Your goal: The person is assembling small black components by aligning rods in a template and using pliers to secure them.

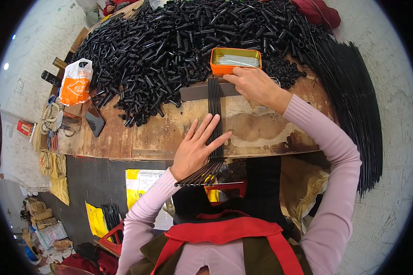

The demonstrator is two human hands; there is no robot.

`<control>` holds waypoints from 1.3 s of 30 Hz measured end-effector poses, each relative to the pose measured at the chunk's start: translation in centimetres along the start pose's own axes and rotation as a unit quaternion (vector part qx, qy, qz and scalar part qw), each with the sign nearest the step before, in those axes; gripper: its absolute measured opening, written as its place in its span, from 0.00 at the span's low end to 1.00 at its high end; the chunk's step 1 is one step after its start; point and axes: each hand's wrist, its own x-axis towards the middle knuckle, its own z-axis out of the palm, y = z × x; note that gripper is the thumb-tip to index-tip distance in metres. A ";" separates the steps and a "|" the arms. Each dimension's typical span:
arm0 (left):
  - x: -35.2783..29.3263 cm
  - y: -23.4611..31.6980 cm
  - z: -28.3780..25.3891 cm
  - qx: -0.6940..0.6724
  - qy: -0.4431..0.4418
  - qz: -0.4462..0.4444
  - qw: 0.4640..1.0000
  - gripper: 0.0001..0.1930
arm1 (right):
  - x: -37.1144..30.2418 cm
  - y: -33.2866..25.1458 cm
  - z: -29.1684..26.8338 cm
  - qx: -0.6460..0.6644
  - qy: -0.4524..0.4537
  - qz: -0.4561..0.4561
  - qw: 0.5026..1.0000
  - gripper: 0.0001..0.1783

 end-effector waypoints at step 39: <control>-0.1 0.2 -0.9 0.013 -0.018 0.004 1.000 0.44 | 3.3 0.4 1.0 0.190 0.087 -0.027 0.978 0.07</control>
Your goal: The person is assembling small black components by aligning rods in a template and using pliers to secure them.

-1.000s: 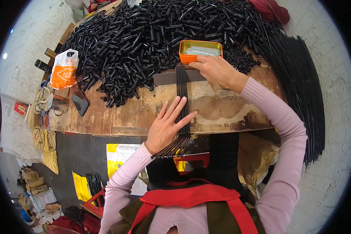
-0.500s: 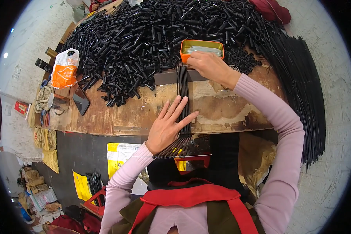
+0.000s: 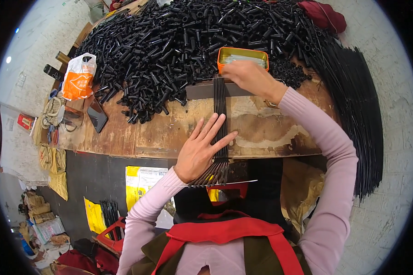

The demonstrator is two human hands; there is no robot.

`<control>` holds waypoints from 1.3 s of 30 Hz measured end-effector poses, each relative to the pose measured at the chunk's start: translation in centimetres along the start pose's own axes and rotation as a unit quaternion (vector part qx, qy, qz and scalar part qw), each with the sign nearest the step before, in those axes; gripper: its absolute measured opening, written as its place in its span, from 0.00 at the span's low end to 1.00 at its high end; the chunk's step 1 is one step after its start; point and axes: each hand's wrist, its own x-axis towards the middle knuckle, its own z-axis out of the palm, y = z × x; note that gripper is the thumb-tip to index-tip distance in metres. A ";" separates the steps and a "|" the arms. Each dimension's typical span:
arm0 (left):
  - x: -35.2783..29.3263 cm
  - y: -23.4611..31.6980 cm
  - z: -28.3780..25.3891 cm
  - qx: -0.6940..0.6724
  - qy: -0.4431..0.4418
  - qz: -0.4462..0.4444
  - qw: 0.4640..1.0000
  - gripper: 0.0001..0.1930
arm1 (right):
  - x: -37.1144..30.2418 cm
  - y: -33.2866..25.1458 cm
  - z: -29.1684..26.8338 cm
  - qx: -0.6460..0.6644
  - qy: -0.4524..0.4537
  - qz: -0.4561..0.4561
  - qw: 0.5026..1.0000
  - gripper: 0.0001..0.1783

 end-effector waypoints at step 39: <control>-1.0 0.0 0.7 -0.051 0.030 0.039 0.997 0.44 | -1.4 -1.7 -1.2 -0.121 -0.104 0.039 0.986 0.15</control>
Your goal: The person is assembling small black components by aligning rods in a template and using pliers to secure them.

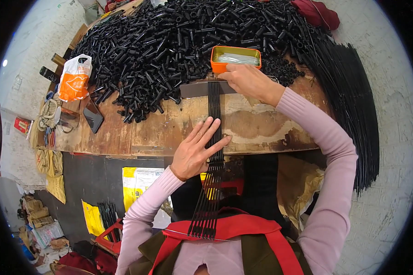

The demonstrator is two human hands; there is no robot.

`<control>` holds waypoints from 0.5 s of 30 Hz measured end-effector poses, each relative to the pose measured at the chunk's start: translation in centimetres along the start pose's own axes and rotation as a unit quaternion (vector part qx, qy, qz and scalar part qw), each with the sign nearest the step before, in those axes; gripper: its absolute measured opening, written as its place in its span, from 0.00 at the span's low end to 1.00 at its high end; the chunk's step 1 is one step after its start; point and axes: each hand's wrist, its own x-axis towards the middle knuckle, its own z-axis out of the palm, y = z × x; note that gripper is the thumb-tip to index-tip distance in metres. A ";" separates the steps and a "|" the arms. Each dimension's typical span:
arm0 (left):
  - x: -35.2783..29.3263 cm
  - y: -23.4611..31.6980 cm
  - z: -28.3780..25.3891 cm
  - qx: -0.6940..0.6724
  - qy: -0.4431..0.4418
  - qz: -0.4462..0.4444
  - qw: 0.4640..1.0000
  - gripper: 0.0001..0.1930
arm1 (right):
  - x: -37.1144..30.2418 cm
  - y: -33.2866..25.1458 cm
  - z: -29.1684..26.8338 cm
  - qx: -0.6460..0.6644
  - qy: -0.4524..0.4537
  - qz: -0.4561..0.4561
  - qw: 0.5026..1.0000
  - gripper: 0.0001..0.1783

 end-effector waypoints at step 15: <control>0.2 0.1 0.1 0.001 -0.008 -0.001 1.000 0.43 | 1.4 0.6 1.2 0.104 0.045 -0.012 0.993 0.12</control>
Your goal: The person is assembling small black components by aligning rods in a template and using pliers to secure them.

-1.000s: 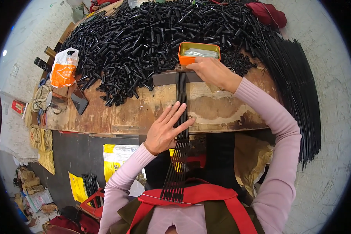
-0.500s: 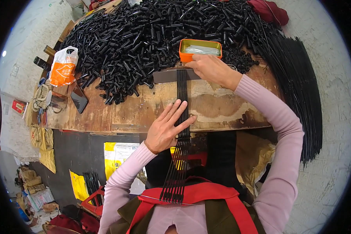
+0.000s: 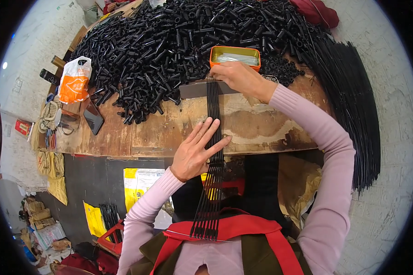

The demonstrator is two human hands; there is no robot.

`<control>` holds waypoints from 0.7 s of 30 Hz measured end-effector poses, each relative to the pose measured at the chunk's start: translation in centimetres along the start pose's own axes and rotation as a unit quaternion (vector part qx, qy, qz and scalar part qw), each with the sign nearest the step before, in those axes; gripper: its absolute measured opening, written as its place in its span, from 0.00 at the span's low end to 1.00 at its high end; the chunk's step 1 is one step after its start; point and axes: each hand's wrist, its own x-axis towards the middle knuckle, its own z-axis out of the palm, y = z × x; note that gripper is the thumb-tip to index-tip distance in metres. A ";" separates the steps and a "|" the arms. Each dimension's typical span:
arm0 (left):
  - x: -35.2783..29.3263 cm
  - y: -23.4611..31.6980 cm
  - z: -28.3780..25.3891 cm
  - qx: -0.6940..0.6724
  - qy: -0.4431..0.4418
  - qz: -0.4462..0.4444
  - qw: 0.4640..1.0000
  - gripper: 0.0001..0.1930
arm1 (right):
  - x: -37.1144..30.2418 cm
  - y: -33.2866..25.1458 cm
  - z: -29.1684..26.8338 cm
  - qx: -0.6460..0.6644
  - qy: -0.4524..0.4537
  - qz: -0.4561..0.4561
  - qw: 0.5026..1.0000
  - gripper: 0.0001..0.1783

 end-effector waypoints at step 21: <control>-0.2 0.0 -0.2 0.003 -0.007 -0.001 1.000 0.46 | -2.1 0.1 -1.8 -0.153 -0.031 0.011 0.988 0.08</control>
